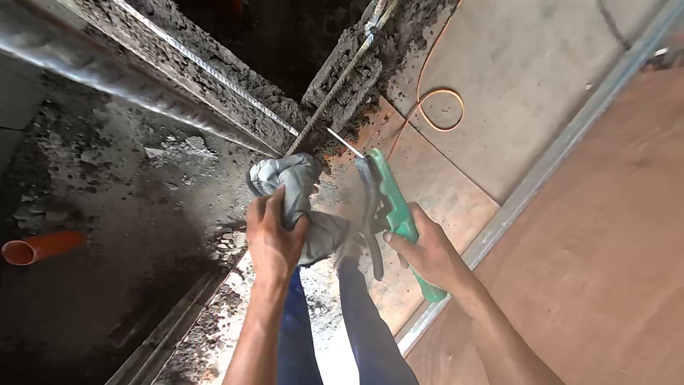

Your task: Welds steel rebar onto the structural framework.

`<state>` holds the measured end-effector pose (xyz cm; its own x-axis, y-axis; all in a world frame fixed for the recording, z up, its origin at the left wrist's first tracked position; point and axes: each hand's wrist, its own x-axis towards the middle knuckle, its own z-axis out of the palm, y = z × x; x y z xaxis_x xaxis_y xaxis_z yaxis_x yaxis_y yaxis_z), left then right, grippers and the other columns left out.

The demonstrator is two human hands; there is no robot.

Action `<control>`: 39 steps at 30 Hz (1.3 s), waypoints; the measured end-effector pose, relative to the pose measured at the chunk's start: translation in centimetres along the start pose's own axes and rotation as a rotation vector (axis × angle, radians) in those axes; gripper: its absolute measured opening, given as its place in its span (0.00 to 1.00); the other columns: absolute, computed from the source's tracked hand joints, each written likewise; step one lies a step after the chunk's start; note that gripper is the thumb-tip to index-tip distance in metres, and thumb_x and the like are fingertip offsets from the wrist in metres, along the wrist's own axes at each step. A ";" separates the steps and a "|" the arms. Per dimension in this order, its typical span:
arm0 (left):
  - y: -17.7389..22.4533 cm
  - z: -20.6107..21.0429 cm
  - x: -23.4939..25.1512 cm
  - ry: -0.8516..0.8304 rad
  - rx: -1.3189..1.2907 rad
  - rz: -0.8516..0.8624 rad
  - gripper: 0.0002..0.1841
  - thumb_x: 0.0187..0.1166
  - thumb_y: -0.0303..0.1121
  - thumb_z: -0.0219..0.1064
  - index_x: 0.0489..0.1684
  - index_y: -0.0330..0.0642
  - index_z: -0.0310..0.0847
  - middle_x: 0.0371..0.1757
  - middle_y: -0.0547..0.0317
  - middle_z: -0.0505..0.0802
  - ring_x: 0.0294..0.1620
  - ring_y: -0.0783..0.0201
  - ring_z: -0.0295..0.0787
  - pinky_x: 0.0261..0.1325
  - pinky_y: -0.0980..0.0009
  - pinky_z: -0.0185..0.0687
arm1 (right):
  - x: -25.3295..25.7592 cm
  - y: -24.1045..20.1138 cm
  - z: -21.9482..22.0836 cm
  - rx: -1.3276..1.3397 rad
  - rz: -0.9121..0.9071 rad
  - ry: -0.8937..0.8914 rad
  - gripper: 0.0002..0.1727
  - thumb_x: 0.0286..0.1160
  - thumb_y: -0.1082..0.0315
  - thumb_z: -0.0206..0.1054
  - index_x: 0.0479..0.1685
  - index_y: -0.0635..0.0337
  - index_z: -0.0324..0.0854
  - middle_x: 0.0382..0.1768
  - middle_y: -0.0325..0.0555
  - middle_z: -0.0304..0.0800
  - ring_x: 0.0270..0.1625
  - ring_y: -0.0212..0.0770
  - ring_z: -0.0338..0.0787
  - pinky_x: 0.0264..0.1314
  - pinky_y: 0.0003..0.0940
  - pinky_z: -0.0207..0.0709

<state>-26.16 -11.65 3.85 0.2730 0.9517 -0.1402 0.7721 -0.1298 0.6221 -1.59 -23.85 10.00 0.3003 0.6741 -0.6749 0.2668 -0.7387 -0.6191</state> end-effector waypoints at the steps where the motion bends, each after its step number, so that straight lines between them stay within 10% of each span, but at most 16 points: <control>1: 0.3 1.0 0.3 0.014 -0.008 -0.012 0.32 0.64 0.40 0.80 0.73 0.44 0.83 0.61 0.46 0.87 0.56 0.49 0.87 0.53 0.49 0.87 | 0.1 -0.2 -0.1 -0.011 -0.004 -0.007 0.26 0.73 0.48 0.68 0.67 0.50 0.75 0.31 0.38 0.88 0.20 0.34 0.87 0.22 0.32 0.86; 17: 3.4 6.6 2.1 0.103 0.026 -0.040 0.42 0.70 0.39 0.72 0.91 0.44 0.62 0.64 0.42 0.83 0.58 0.47 0.85 0.52 0.51 0.86 | 0.6 -3.6 -1.7 -0.159 -0.015 -0.113 0.24 0.75 0.46 0.67 0.65 0.46 0.75 0.28 0.37 0.86 0.19 0.32 0.85 0.22 0.31 0.84; 39: 4.8 6.7 2.1 0.031 0.038 -0.214 0.37 0.73 0.41 0.69 0.87 0.44 0.67 0.70 0.40 0.81 0.60 0.42 0.86 0.48 0.45 0.87 | 1.2 -6.2 -2.5 -0.212 0.026 -0.167 0.21 0.79 0.46 0.66 0.62 0.45 0.74 0.25 0.40 0.84 0.17 0.36 0.84 0.19 0.33 0.83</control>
<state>-18.04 -12.09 1.42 0.0834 0.9666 -0.2422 0.8317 0.0664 0.5513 -0.58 -18.50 14.07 0.1592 0.6337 -0.7570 0.4525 -0.7284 -0.5145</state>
